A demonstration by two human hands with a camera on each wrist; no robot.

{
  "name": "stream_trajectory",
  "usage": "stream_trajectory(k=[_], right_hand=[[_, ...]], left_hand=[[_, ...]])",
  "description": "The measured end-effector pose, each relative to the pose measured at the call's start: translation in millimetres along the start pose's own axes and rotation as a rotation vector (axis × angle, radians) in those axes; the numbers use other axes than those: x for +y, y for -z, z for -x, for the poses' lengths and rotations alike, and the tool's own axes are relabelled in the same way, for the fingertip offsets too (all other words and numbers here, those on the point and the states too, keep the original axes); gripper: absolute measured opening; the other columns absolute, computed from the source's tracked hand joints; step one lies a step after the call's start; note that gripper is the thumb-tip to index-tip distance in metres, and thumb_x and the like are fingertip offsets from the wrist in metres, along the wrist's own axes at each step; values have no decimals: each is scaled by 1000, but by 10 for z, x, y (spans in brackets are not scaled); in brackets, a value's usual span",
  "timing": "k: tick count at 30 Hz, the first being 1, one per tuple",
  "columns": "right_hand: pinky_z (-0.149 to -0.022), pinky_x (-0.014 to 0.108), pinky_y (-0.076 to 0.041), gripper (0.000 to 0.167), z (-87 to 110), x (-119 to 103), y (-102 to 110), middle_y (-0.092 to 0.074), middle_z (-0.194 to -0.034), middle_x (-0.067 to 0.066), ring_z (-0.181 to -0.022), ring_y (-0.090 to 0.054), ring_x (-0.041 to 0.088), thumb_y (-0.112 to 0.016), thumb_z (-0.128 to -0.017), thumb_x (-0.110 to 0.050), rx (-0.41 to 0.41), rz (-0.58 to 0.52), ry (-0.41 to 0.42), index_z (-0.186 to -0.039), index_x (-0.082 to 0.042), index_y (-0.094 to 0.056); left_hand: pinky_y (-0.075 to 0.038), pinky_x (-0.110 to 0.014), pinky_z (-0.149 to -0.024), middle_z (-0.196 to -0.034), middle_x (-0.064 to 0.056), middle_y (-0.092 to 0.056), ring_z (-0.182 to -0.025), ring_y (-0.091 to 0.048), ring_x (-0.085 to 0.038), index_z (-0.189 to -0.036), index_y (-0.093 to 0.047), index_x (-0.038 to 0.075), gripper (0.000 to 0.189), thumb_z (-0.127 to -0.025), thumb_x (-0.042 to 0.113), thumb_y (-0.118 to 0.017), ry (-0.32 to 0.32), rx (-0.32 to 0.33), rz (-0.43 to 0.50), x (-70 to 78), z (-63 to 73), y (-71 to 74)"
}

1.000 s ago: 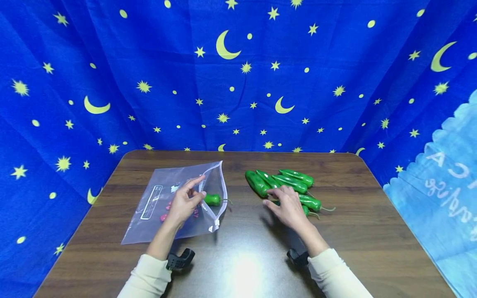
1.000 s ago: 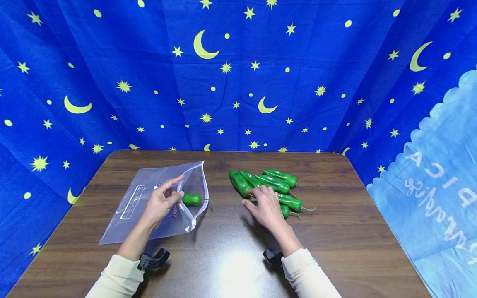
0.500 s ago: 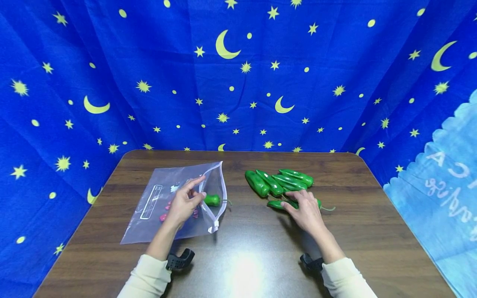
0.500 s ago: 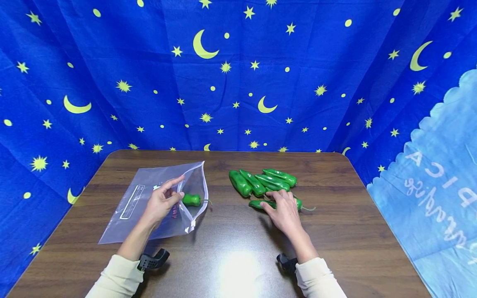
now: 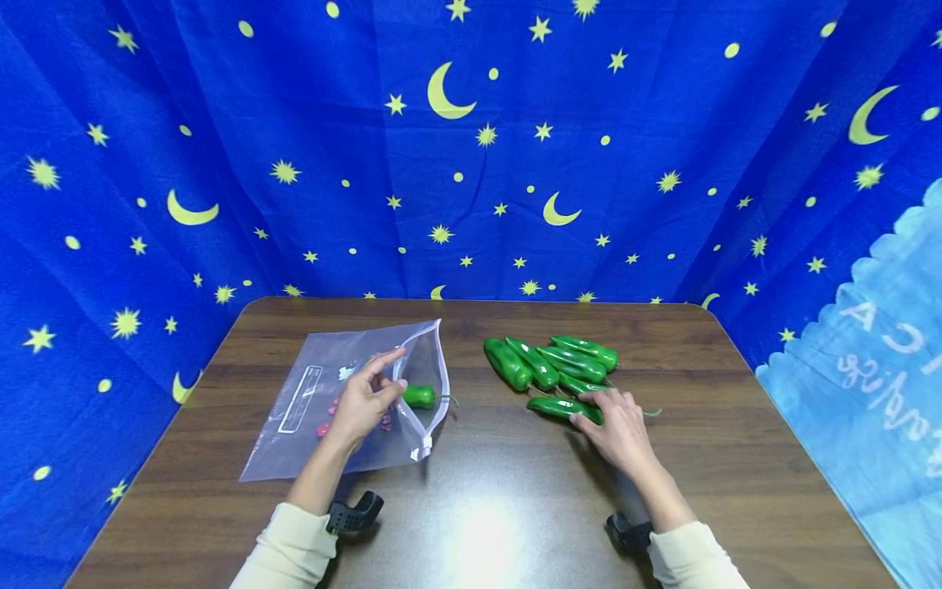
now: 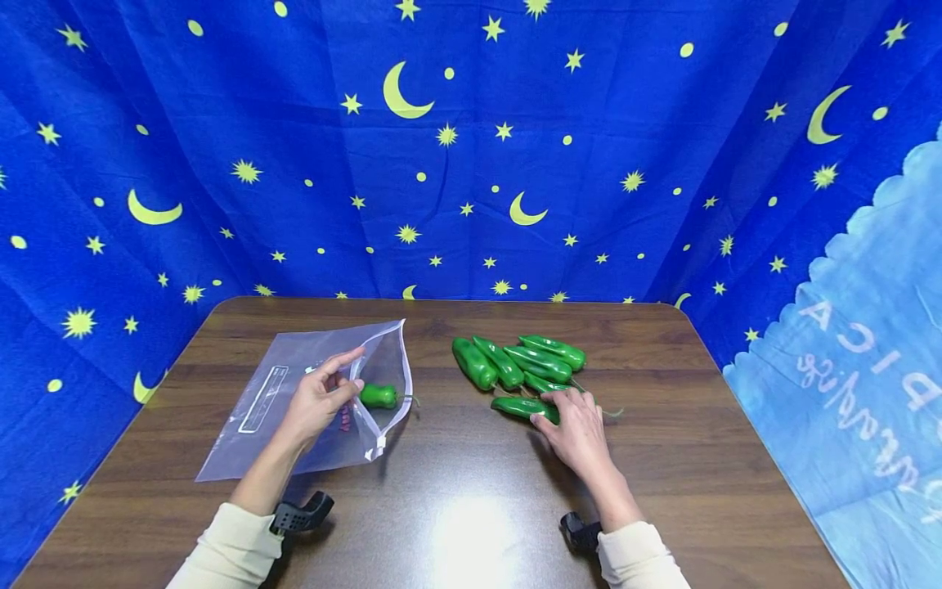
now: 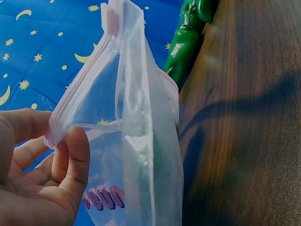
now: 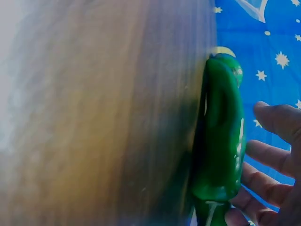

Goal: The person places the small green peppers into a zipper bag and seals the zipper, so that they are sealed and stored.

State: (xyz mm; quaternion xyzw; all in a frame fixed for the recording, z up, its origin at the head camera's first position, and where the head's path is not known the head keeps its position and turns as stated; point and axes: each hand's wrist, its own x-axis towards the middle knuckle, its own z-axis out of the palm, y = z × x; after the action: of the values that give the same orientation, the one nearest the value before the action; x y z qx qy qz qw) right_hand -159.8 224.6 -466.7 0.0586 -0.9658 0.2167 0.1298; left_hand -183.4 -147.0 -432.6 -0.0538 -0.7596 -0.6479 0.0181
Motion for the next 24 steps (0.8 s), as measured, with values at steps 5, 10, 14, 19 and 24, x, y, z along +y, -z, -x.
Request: stream_trajectory(k=[5, 10, 14, 19, 24], right_hand=[[-78, 46, -40, 37, 34, 54, -14, -64, -110, 17, -99, -53, 36, -74, -79, -27, -13, 17, 1, -108, -6, -67], [-78, 47, -40, 35, 89, 123, -13, -66, -105, 16, -96, -53, 35, -75, -77, -26, 2, 30, 13, -106, -6, -68], [-77, 48, -41, 34, 131, 154, 9, -66, -103, 15, -92, -54, 35, -75, -77, -24, 4, 32, 18, -104, -7, -68], [-78, 50, -42, 34, 167, 174, 26, -67, -103, 15, -91, -54, 35, -75, -76, -24, 0, 31, 17, -105, -7, -68], [-80, 52, -43, 36, 193, 201, 42, -67, -103, 15, -94, -55, 35, -75, -77, -23, -12, 26, 12, -108, -7, -67]], left_hand=[[-38, -13, -49, -129, -17, -46, -60, -50, -2, -136, -49, 5, 51, -86, -4, -59, -2, -3, 4, 1, -2, 8], [-38, -14, -49, -127, -16, -47, -62, -49, -2, -135, -50, 6, 50, -86, -2, -59, 8, -5, -9, 26, 2, 5], [-39, -13, -50, -131, -13, -46, -63, -49, -3, -135, -50, 6, 50, -87, -2, -59, 14, -6, -18, 35, -1, 4], [-39, -14, -50, -134, -13, -45, -64, -48, -2, -135, -50, 6, 50, -87, -2, -59, 3, -8, -12, 35, -8, 3], [-39, -14, -51, -134, -13, -47, -66, -46, -2, -135, -51, 5, 50, -86, -3, -59, -14, -3, -4, 33, -16, 4]])
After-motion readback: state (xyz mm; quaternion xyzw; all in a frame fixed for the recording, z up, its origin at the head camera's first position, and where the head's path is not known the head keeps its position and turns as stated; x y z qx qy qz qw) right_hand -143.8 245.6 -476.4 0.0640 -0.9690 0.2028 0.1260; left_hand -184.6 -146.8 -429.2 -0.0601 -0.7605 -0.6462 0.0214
